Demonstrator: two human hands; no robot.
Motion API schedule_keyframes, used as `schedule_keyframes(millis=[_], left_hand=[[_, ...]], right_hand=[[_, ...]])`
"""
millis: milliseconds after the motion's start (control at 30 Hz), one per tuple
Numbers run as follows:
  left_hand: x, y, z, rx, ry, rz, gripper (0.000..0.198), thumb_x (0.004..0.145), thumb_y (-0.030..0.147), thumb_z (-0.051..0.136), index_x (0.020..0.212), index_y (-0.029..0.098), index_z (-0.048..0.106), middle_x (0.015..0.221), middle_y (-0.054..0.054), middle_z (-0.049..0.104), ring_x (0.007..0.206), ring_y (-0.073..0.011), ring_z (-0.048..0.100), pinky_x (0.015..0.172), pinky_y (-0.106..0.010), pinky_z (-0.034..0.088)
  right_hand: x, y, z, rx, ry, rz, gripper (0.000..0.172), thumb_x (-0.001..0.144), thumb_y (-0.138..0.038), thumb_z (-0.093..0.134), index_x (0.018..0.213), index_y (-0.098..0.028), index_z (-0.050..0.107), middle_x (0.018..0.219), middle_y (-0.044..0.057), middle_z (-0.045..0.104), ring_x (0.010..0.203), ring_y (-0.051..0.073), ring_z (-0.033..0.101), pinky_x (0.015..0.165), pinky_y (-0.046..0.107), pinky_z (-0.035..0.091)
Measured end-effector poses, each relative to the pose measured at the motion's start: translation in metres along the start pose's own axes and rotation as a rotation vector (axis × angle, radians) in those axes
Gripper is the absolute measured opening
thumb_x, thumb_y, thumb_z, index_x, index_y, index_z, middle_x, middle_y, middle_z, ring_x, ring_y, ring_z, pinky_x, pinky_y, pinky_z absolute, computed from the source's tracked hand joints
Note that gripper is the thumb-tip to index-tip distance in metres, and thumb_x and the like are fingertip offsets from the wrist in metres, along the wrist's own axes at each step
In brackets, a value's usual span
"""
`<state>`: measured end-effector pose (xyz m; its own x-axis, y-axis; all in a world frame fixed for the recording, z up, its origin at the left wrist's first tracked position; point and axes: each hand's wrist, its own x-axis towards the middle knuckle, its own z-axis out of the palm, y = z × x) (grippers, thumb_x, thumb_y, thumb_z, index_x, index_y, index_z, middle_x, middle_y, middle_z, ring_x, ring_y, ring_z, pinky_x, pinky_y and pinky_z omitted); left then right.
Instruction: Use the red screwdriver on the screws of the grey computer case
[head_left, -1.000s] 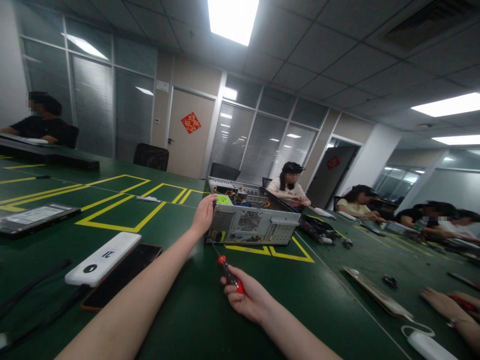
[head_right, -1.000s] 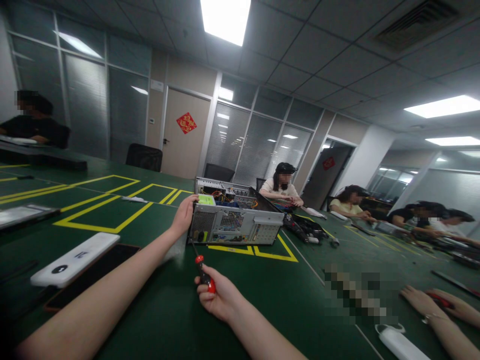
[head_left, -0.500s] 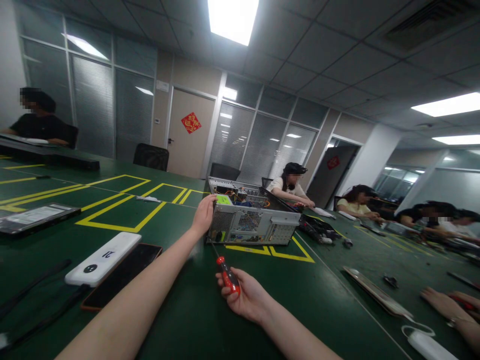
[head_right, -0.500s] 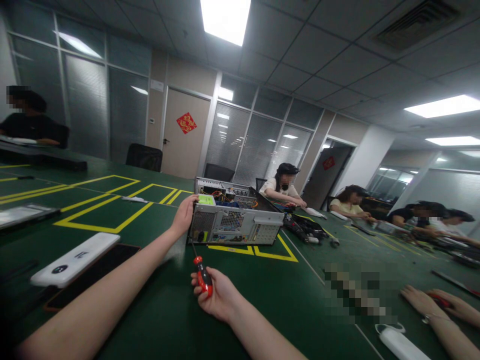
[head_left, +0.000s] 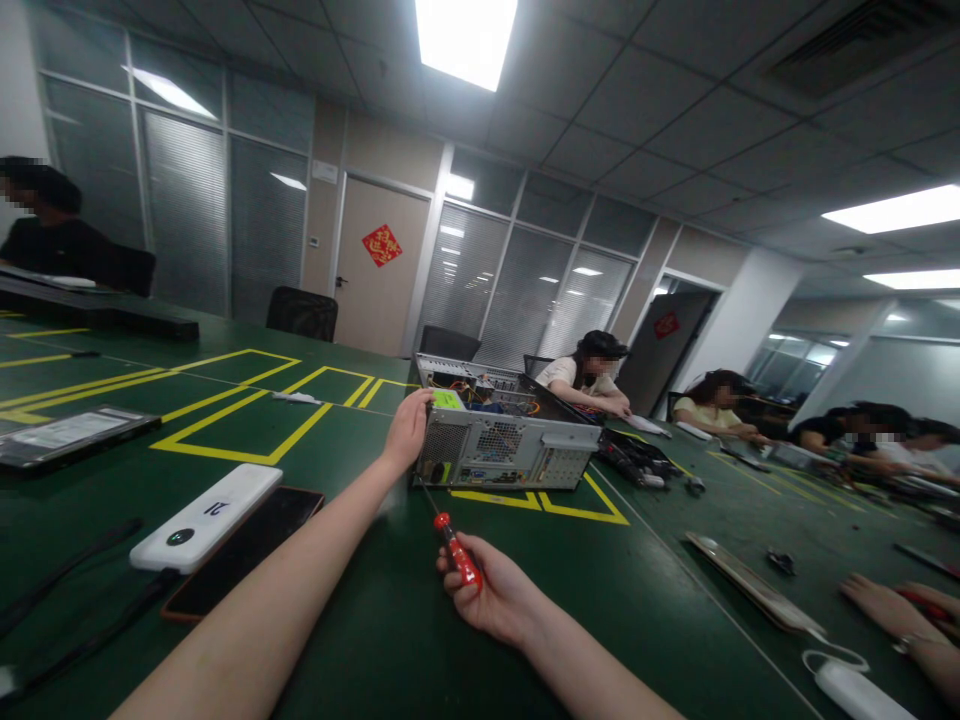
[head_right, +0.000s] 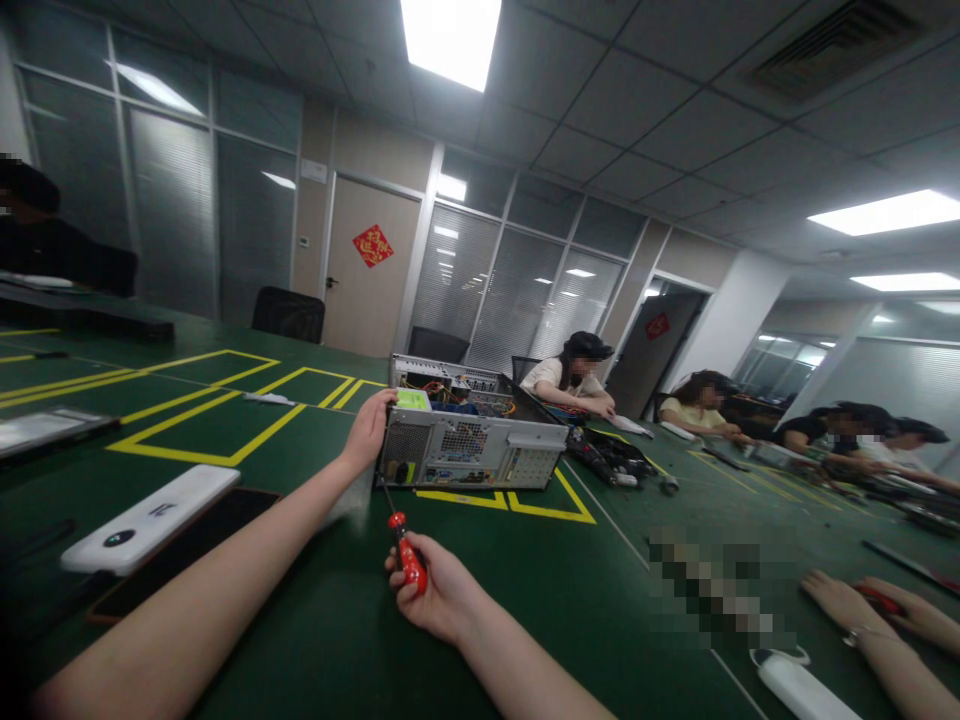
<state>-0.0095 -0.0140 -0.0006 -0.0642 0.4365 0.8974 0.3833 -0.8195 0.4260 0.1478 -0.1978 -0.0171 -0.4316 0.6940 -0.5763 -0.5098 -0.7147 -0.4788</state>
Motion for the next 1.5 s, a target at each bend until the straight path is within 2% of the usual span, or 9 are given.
schedule_keyframes(millis=[167, 400, 567, 733, 900, 1233, 1500], left_hand=[[0.0, -0.001, 0.001, -0.003, 0.006, 0.003, 0.036, 0.095, 0.032, 0.024, 0.103, 0.018, 0.056, 0.116, -0.01, 0.06, 0.114, -0.0196, 0.053, 0.102, -0.043, 0.041], [0.0, -0.002, 0.001, -0.011, 0.007, -0.006, 0.036, 0.095, 0.033, 0.024, 0.103, 0.018, 0.056, 0.116, -0.011, 0.059, 0.113, -0.0199, 0.053, 0.102, -0.043, 0.04], [0.0, -0.002, 0.001, -0.004, 0.007, -0.007, 0.036, 0.095, 0.033, 0.024, 0.103, 0.018, 0.056, 0.116, -0.011, 0.059, 0.114, -0.02, 0.053, 0.102, -0.043, 0.04], [0.0, -0.002, 0.001, -0.001, 0.008, -0.008, 0.037, 0.095, 0.034, 0.023, 0.104, 0.018, 0.056, 0.117, -0.01, 0.059, 0.114, -0.0197, 0.052, 0.102, -0.043, 0.04], [0.0, -0.001, 0.0, 0.0, 0.003, -0.009, 0.038, 0.095, 0.034, 0.023, 0.103, 0.018, 0.056, 0.116, -0.01, 0.06, 0.114, -0.0199, 0.053, 0.102, -0.043, 0.04], [0.0, 0.001, 0.0, -0.007, 0.007, -0.003, 0.038, 0.095, 0.033, 0.023, 0.103, 0.018, 0.057, 0.116, -0.011, 0.06, 0.113, -0.0197, 0.054, 0.102, -0.042, 0.041], [0.0, -0.001, 0.0, -0.005, 0.006, -0.011, 0.037, 0.095, 0.033, 0.023, 0.103, 0.018, 0.056, 0.117, -0.011, 0.06, 0.114, -0.0202, 0.053, 0.103, -0.044, 0.04]], right_hand=[[0.002, 0.001, -0.001, -0.016, -0.012, 0.02, 0.033, 0.092, -0.036, 0.038, 0.091, -0.008, 0.055, 0.065, 0.005, 0.059, 0.048, 0.008, 0.053, 0.034, 0.01, 0.036], [0.004, 0.0, -0.003, -0.006, -0.037, 0.016, 0.032, 0.091, -0.034, 0.038, 0.096, -0.007, 0.055, 0.065, 0.006, 0.06, 0.049, 0.009, 0.053, 0.035, 0.011, 0.036], [0.001, 0.002, 0.0, -0.048, -0.002, 0.018, 0.03, 0.09, -0.032, 0.039, 0.091, -0.008, 0.055, 0.063, 0.005, 0.059, 0.047, 0.009, 0.053, 0.035, 0.011, 0.035], [-0.002, 0.011, 0.003, -0.102, 0.021, -0.007, 0.022, 0.086, -0.03, 0.043, 0.085, -0.011, 0.053, 0.062, 0.003, 0.059, 0.048, 0.009, 0.054, 0.039, 0.013, 0.038], [-0.006, 0.017, 0.009, -0.102, 0.074, -0.051, 0.022, 0.084, -0.03, 0.038, 0.08, -0.013, 0.051, 0.062, 0.004, 0.059, 0.047, 0.01, 0.054, 0.039, 0.015, 0.04], [-0.009, 0.017, 0.013, -0.101, 0.134, -0.109, 0.022, 0.087, -0.031, 0.036, 0.078, -0.015, 0.048, 0.06, 0.003, 0.06, 0.047, 0.009, 0.055, 0.043, 0.015, 0.042], [-0.005, 0.013, 0.008, -0.092, 0.123, -0.1, 0.021, 0.086, -0.03, 0.036, 0.077, -0.016, 0.048, 0.061, 0.002, 0.059, 0.048, 0.008, 0.054, 0.043, 0.016, 0.043]])
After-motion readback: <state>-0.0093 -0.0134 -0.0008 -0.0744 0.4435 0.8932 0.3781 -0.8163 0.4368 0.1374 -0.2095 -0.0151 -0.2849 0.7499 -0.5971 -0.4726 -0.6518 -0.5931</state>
